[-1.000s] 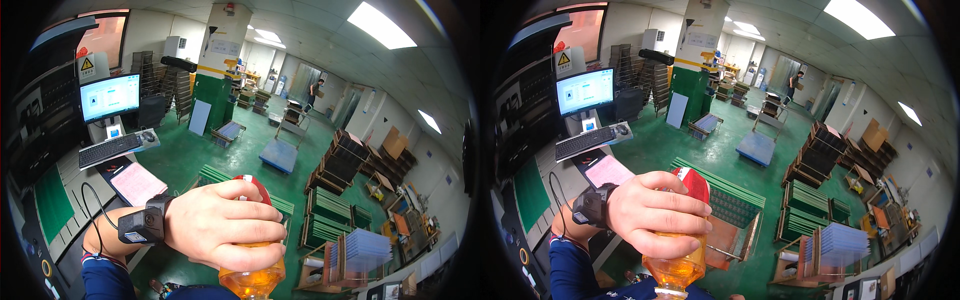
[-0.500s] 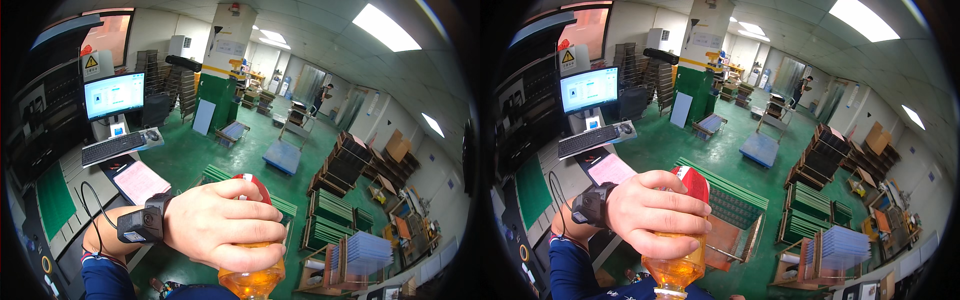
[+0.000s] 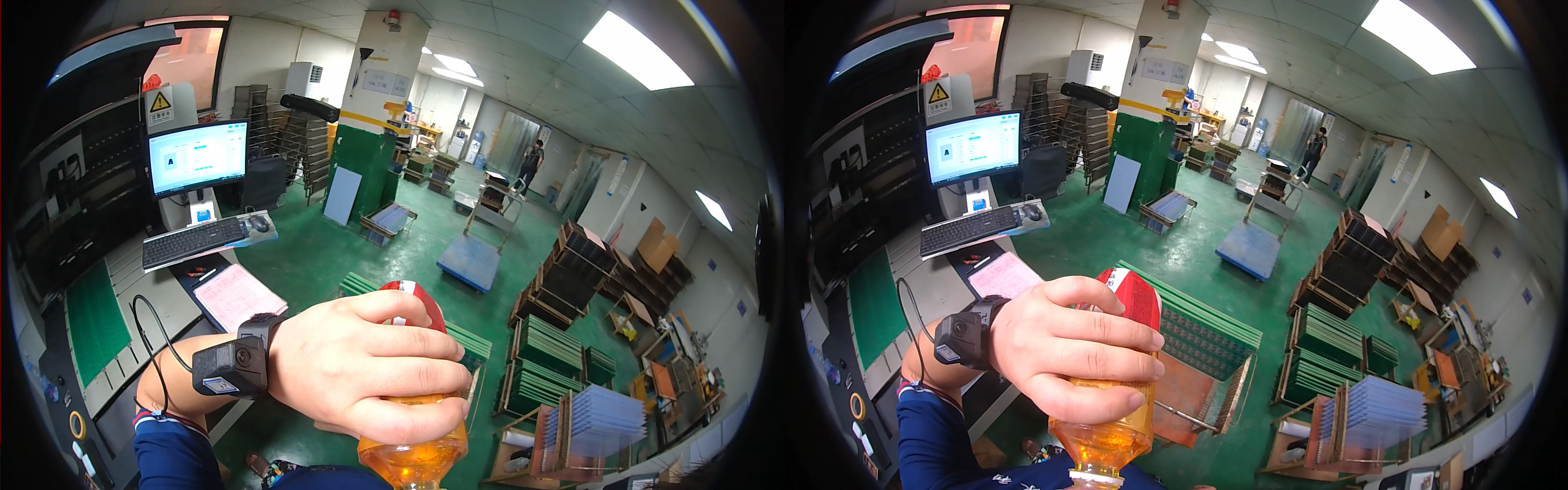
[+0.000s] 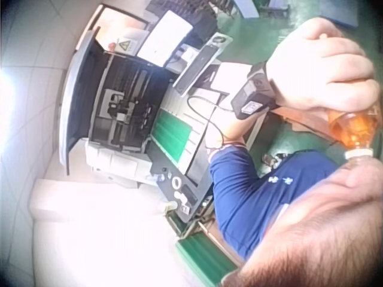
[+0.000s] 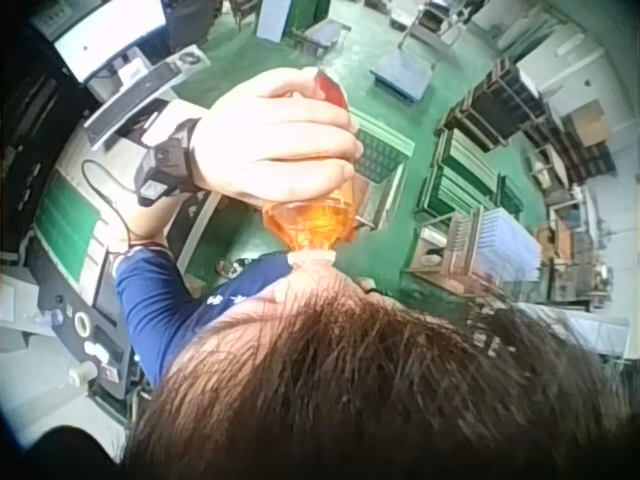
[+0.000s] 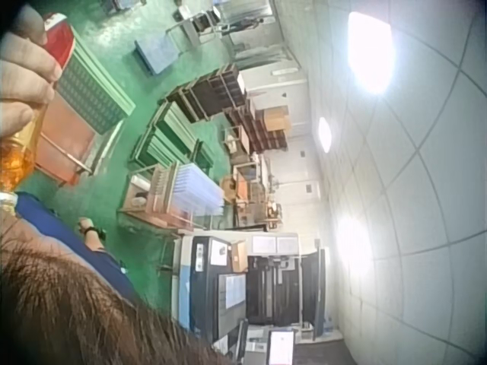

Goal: Operating an industrial machine to process and organize circuit boards.

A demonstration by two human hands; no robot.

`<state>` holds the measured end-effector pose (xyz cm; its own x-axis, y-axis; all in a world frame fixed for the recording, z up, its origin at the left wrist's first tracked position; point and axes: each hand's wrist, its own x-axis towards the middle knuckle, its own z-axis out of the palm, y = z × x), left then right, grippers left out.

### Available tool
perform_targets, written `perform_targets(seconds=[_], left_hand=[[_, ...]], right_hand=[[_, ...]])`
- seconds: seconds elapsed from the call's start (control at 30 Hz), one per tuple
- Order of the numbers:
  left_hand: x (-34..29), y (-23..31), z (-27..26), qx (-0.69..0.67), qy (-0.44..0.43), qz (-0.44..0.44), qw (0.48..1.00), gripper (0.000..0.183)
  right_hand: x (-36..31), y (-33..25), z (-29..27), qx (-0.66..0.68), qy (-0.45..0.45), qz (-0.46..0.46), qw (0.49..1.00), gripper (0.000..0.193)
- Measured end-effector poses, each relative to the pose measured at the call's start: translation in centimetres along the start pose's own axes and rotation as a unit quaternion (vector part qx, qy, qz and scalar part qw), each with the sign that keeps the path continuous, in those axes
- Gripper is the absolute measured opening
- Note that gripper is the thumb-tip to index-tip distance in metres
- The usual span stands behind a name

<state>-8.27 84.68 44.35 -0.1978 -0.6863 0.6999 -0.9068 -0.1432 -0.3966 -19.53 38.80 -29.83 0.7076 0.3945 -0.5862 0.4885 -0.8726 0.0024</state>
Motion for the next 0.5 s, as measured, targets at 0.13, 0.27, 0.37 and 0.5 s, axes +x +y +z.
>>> perform_targets(seconds=[0.13, 0.27, 0.37, 0.5], left_hand=[[0.1, 0.2, -0.1, 0.001, -0.003, -0.001, 1.0, 0.019], [0.2, -0.1, 0.4, 0.003, -0.003, 0.003, 1.0, 0.019], [-0.1, 0.3, -0.1, 0.006, -0.004, 0.002, 1.0, 0.019], [0.3, -0.3, 1.3, -0.002, -0.002, 0.003, 1.0, 0.019]], right_hand=[[0.5, 0.2, 0.8, 0.015, -0.011, 0.015, 1.0, 0.022], [1.3, 0.2, 2.3, 0.068, -0.015, 0.055, 0.996, 0.016], [1.9, -0.3, 2.4, 0.592, -0.058, 0.256, 0.762, 0.012], [2.7, -0.2, 4.6, 0.612, -0.036, 0.264, 0.745, 0.013]])
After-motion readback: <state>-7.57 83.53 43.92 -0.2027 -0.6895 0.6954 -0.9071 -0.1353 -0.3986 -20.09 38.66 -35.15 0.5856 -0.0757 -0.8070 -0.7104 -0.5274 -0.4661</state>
